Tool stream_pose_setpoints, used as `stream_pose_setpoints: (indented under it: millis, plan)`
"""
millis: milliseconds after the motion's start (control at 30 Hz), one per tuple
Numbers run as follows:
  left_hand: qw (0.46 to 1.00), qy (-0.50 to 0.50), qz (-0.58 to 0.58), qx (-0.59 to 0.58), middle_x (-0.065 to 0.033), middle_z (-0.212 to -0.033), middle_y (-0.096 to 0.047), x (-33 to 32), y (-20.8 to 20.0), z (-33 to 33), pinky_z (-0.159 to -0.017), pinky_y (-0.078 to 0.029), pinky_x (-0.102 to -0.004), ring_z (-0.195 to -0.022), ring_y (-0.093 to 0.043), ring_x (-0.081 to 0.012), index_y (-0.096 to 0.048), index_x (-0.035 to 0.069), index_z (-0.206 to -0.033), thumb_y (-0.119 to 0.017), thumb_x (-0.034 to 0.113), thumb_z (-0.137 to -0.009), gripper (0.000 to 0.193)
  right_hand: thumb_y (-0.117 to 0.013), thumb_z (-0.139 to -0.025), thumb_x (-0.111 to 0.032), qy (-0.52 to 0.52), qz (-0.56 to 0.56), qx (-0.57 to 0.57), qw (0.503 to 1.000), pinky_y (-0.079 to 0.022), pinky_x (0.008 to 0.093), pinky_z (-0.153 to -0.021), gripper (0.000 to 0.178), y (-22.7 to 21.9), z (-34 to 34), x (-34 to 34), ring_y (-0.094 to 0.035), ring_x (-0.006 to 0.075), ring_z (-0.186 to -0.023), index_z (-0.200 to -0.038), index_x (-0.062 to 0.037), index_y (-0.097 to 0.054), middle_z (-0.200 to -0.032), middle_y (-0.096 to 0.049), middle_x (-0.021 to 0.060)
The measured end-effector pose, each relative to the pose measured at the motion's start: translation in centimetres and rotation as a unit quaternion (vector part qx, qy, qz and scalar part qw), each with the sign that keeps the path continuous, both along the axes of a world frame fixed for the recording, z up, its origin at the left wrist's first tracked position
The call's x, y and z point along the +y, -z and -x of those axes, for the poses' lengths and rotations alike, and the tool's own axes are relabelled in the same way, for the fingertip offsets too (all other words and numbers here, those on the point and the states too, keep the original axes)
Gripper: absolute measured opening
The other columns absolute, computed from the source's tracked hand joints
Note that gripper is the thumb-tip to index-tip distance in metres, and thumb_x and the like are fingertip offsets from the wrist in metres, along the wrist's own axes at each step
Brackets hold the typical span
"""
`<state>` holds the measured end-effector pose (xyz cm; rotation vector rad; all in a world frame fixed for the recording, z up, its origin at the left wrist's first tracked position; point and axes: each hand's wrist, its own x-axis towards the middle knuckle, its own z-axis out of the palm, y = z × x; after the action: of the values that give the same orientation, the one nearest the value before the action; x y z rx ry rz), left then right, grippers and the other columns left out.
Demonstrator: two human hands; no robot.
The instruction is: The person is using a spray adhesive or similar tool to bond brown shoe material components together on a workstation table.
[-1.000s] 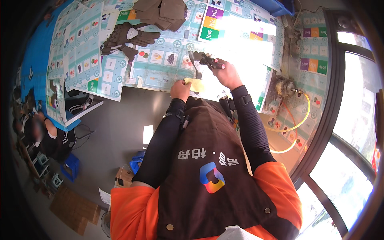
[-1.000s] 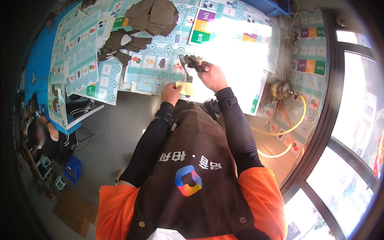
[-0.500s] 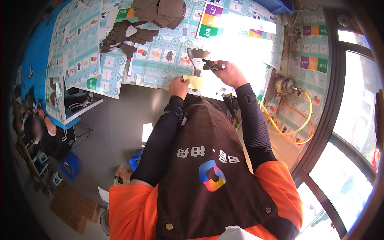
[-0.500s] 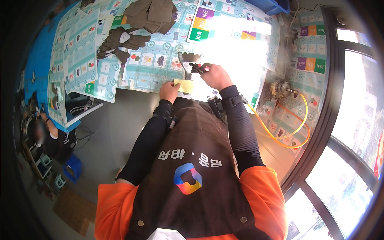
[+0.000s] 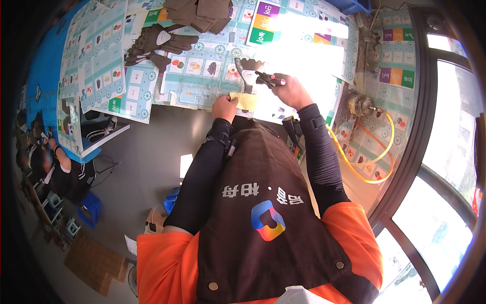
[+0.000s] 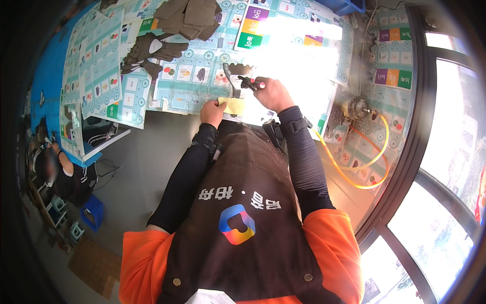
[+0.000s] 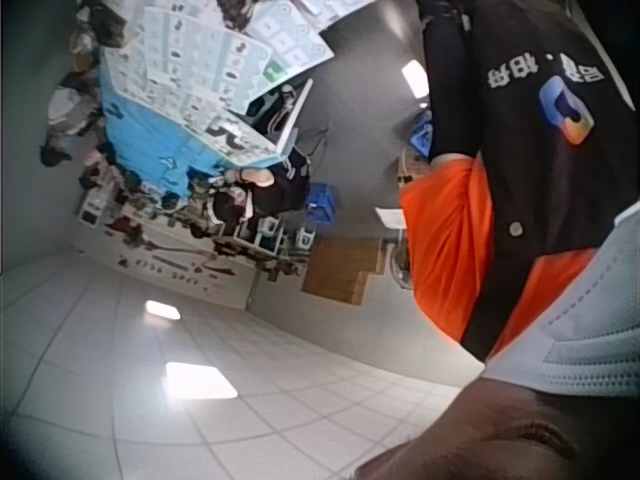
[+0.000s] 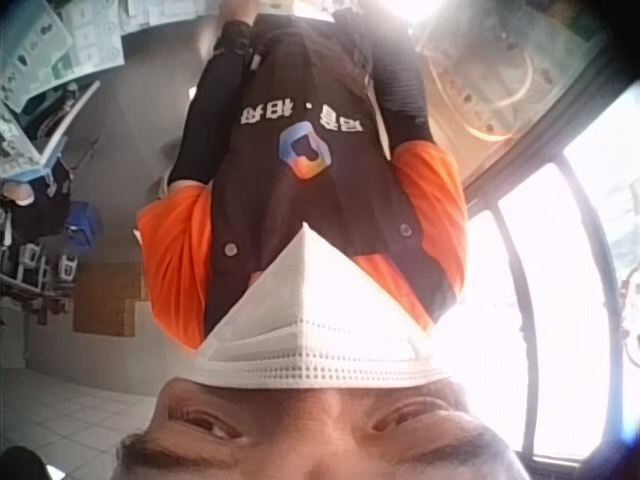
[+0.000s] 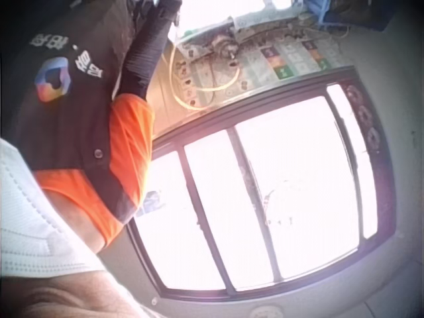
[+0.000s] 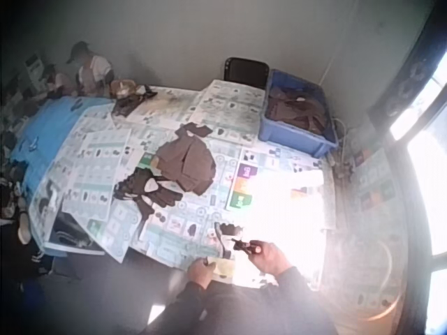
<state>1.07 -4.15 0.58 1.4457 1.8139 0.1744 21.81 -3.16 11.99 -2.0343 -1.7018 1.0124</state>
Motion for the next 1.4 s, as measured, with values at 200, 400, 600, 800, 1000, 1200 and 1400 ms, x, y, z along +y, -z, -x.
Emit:
stream_pose_setpoints:
  millis: [200,400,600,800,1000,1200,1400]
  plan:
    - [1.0,0.007,-0.003,0.003,-0.0164,-0.077,-0.064,0.0,0.6,0.1,-0.065,-0.046,-0.0401,-0.074,-0.061,-0.0332,-0.064,0.002,-0.079,-0.066,0.037,-0.073,0.036,-0.05,-0.071,-0.014,-0.009,0.002,0.021,1.0,-0.046,0.0456,-0.067,0.022,0.1,0.1,0.0,-0.056,0.0412,-0.075,-0.089,-0.0052,-0.06,-0.077,-0.058,0.0242]
    - [1.0,-0.007,-0.009,-0.008,-0.0175,-0.077,-0.064,-0.2,0.7,0.1,-0.065,-0.046,-0.0417,-0.074,-0.06,-0.0354,-0.064,0.002,-0.077,-0.066,0.032,-0.071,0.031,-0.051,-0.07,-0.013,0.005,-0.021,0.021,1.0,-0.046,0.0456,-0.066,0.021,0.1,0.2,-0.2,-0.056,0.0413,-0.075,-0.088,-0.0049,-0.06,-0.077,-0.058,0.0243]
    - [1.0,-0.006,-0.019,-0.003,-0.0174,-0.076,-0.064,-0.1,0.7,0.2,-0.065,-0.046,-0.0417,-0.074,-0.061,-0.0348,-0.064,0.002,-0.077,-0.066,0.033,-0.072,0.031,-0.052,-0.071,-0.012,-0.004,0.02,0.027,0.999,-0.046,0.0441,-0.064,0.022,-0.2,0.2,-1.2,-0.057,0.0405,-0.073,-0.089,-0.0038,-0.061,-0.075,-0.059,0.023]
    - [0.999,-0.004,-0.013,-0.047,-0.0123,-0.066,-0.063,-0.1,1.0,1.0,-0.056,-0.045,-0.0351,-0.058,-0.06,-0.0255,-0.063,0.001,-0.077,-0.067,0.033,-0.074,0.032,-0.055,-0.073,-0.014,0.053,0.079,0.157,0.983,-0.046,0.0369,-0.064,0.034,1.2,-2.0,-3.9,-0.059,0.0309,-0.07,-0.105,-0.0025,-0.058,-0.077,-0.061,0.0168]
    - [0.986,-0.097,-0.128,0.036,-0.0119,-0.077,-0.065,4.3,-2.5,7.6,-0.062,-0.045,-0.0405,-0.071,-0.061,-0.0289,-0.061,0.005,-0.084,-0.065,0.035,-0.077,0.031,-0.051,-0.074,-0.007,0.191,-0.105,-0.113,0.969,-0.046,0.0391,-0.069,0.038,5.3,-8.2,-8.9,-0.059,0.0333,-0.077,-0.111,-0.0016,-0.051,-0.084,-0.06,0.0205]
    - [0.966,0.066,-0.159,0.193,-0.0123,-0.095,-0.055,1.0,-3.1,2.6,-0.078,-0.043,-0.0419,-0.093,-0.052,-0.0309,-0.055,0.005,-0.093,-0.068,0.042,-0.071,0.045,-0.055,-0.069,-0.006,0.263,-0.058,-0.315,0.91,-0.042,0.0456,-0.08,0.047,10.2,-14.1,-12.6,-0.052,0.0387,-0.09,-0.114,0.0014,-0.042,-0.093,-0.053,0.0233]
    - [0.968,0.169,-0.064,0.175,-0.0158,-0.1,-0.053,-2.7,-0.7,-5.1,-0.084,-0.043,-0.042,-0.101,-0.05,-0.0311,-0.055,0.001,-0.092,-0.067,0.038,-0.072,0.044,-0.057,-0.063,-0.008,0.278,-0.118,-0.311,0.901,-0.033,0.0431,-0.094,0.057,11.4,-16.5,-15.0,-0.044,0.0368,-0.104,-0.117,0.0019,-0.041,-0.107,-0.047,0.0206]
